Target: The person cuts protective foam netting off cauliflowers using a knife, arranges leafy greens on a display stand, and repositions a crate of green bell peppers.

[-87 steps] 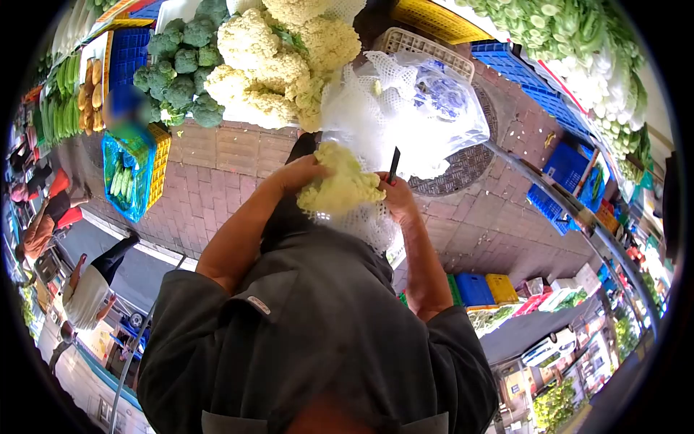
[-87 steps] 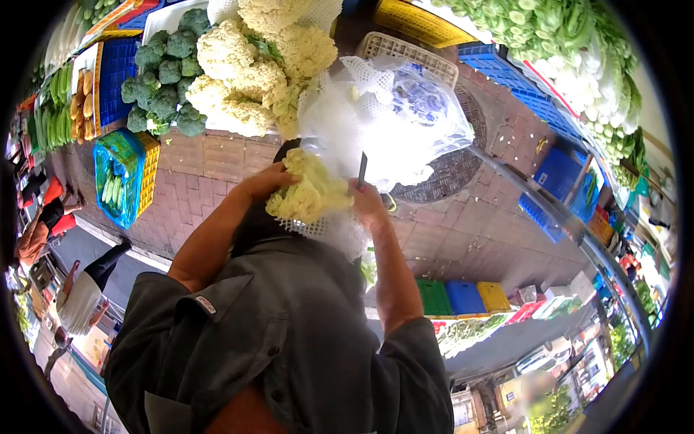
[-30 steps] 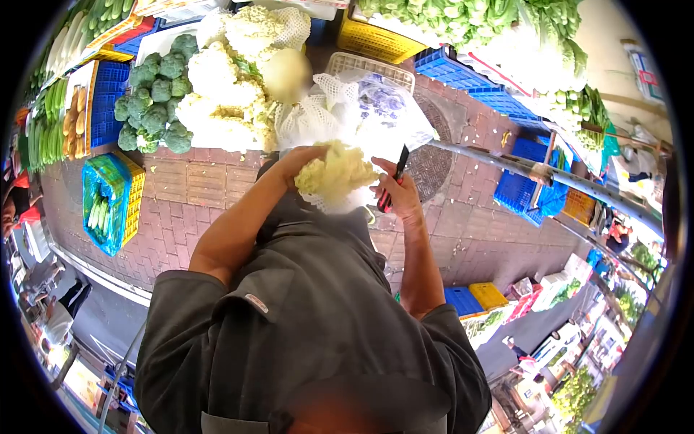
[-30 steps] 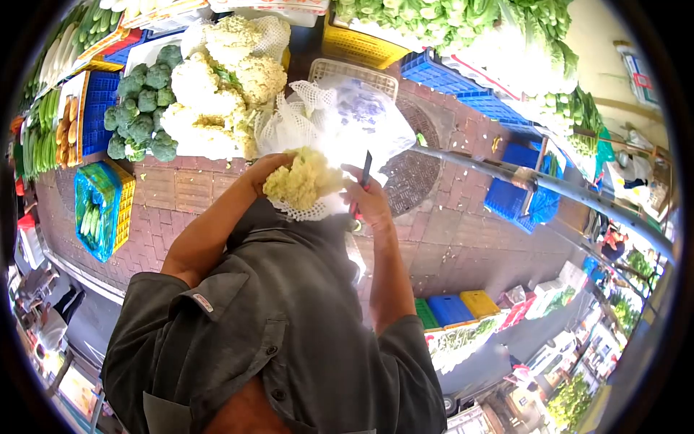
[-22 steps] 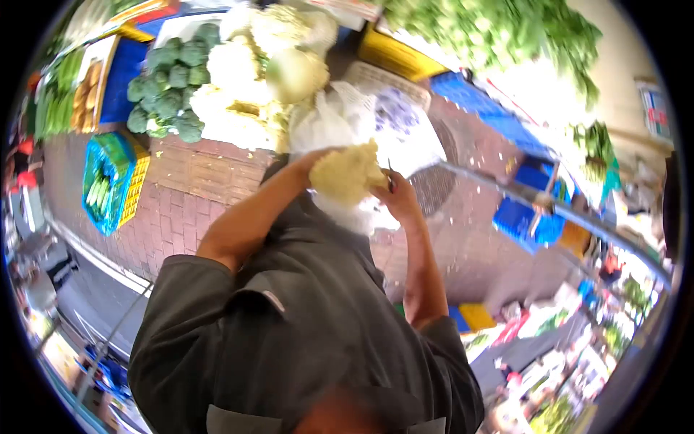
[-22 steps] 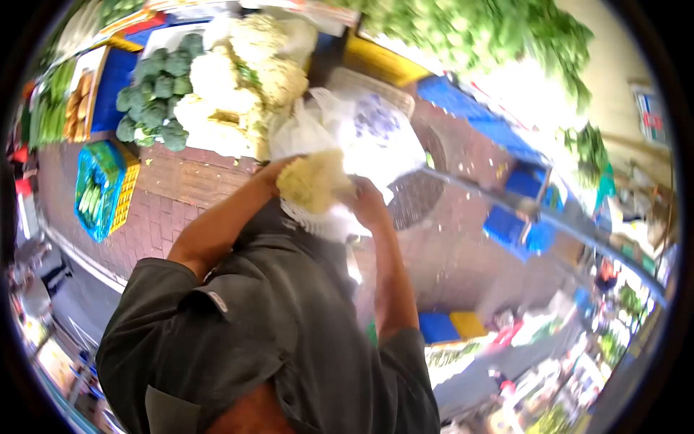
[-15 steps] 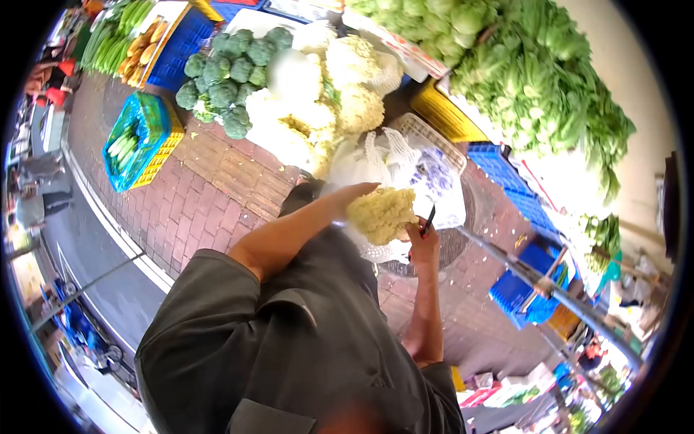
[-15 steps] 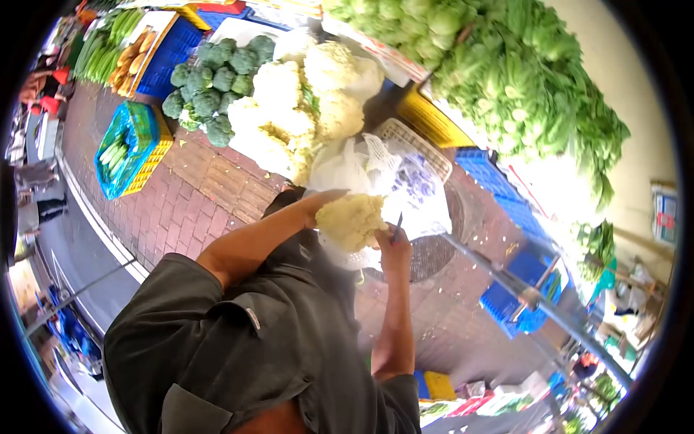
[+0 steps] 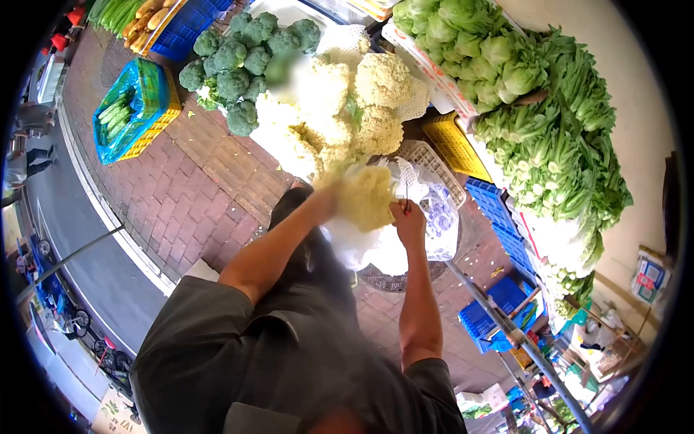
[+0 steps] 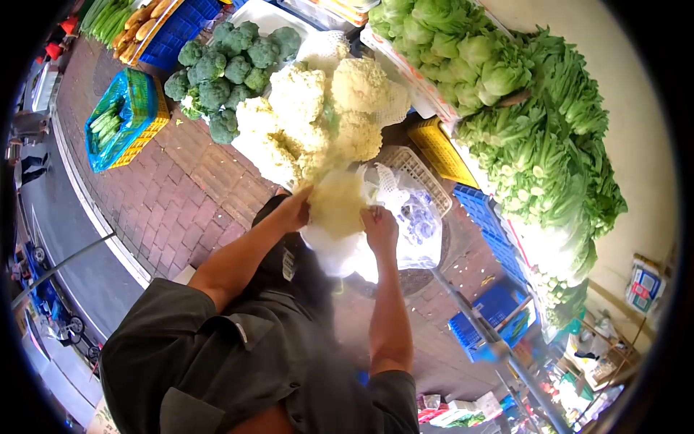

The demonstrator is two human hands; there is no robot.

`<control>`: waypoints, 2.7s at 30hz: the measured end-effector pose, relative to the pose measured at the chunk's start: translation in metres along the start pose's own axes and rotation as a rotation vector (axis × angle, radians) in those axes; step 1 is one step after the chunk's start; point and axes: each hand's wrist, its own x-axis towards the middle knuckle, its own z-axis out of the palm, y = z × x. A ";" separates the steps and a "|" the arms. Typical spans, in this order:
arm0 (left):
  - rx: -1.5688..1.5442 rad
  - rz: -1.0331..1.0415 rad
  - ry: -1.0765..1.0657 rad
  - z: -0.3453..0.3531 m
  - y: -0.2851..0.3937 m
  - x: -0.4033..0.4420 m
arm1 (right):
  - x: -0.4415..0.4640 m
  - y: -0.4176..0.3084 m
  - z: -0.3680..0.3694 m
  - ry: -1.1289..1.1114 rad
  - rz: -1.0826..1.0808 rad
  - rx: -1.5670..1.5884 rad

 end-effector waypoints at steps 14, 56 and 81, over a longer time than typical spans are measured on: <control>0.341 -0.248 0.312 -0.093 0.127 0.035 | 0.230 0.007 0.150 0.002 0.069 0.462; 2.125 0.251 -0.370 0.092 -0.213 0.203 | -0.115 0.469 0.137 0.909 0.792 1.067; 0.667 -0.487 -0.203 0.139 -0.093 0.055 | -0.050 0.379 0.042 0.792 0.632 0.969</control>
